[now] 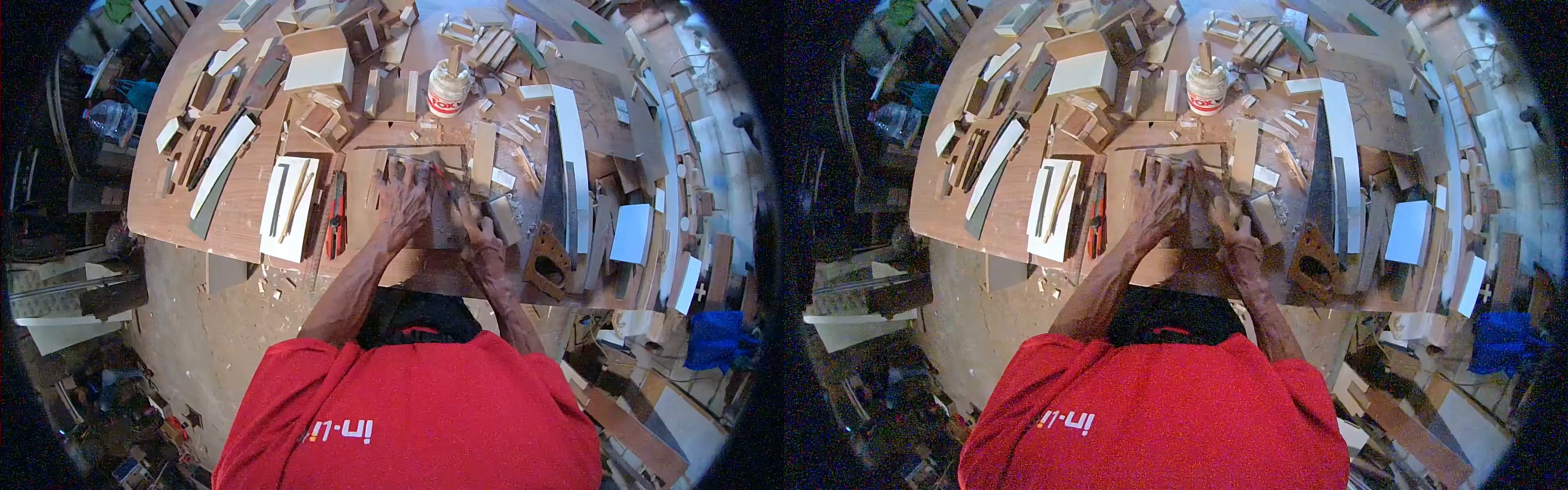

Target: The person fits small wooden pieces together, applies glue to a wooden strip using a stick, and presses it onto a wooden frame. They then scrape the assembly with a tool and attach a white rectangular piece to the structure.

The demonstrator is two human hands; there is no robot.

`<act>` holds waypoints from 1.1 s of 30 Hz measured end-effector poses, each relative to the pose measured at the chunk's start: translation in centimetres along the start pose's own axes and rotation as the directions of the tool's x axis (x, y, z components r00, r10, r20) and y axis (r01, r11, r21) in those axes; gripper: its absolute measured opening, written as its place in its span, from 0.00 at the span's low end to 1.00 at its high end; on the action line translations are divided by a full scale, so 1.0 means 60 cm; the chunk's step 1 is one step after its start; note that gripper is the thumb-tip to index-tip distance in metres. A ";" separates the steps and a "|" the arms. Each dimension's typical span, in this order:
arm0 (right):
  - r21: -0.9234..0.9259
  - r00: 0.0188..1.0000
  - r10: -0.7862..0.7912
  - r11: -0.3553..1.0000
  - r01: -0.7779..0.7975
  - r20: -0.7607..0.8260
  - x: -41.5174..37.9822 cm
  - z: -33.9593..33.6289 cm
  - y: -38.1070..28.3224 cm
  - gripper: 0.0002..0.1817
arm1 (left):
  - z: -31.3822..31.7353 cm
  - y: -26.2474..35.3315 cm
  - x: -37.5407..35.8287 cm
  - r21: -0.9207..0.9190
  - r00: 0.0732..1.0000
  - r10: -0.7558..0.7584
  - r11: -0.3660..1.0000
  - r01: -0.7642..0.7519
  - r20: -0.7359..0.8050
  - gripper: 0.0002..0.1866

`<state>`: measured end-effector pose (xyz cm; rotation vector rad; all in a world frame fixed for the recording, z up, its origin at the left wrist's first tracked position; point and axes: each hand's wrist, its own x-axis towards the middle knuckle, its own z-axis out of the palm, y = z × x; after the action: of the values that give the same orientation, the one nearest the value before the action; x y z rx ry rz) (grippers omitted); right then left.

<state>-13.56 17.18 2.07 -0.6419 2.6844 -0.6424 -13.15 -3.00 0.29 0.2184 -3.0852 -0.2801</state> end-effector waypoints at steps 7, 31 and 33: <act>-0.054 0.990 -0.115 0.992 0.111 -0.081 -0.001 -0.014 -0.015 0.44 | 0.008 -0.001 -0.005 0.010 1.000 0.010 1.000 -0.010 -0.029 0.33; -0.028 0.970 -0.133 0.991 0.130 -0.205 0.008 0.007 -0.003 0.40 | 0.000 0.007 0.000 0.012 0.996 0.007 1.000 -0.006 -0.087 0.28; -0.049 0.996 -0.059 0.997 0.056 -0.065 -0.013 -0.020 -0.009 0.32 | 0.004 0.001 -0.002 -0.001 0.995 0.001 1.000 -0.001 -0.098 0.28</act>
<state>-13.15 17.56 3.51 -0.7249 2.7590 -0.6267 -13.05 -2.86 0.07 0.2229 -2.9877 -0.2628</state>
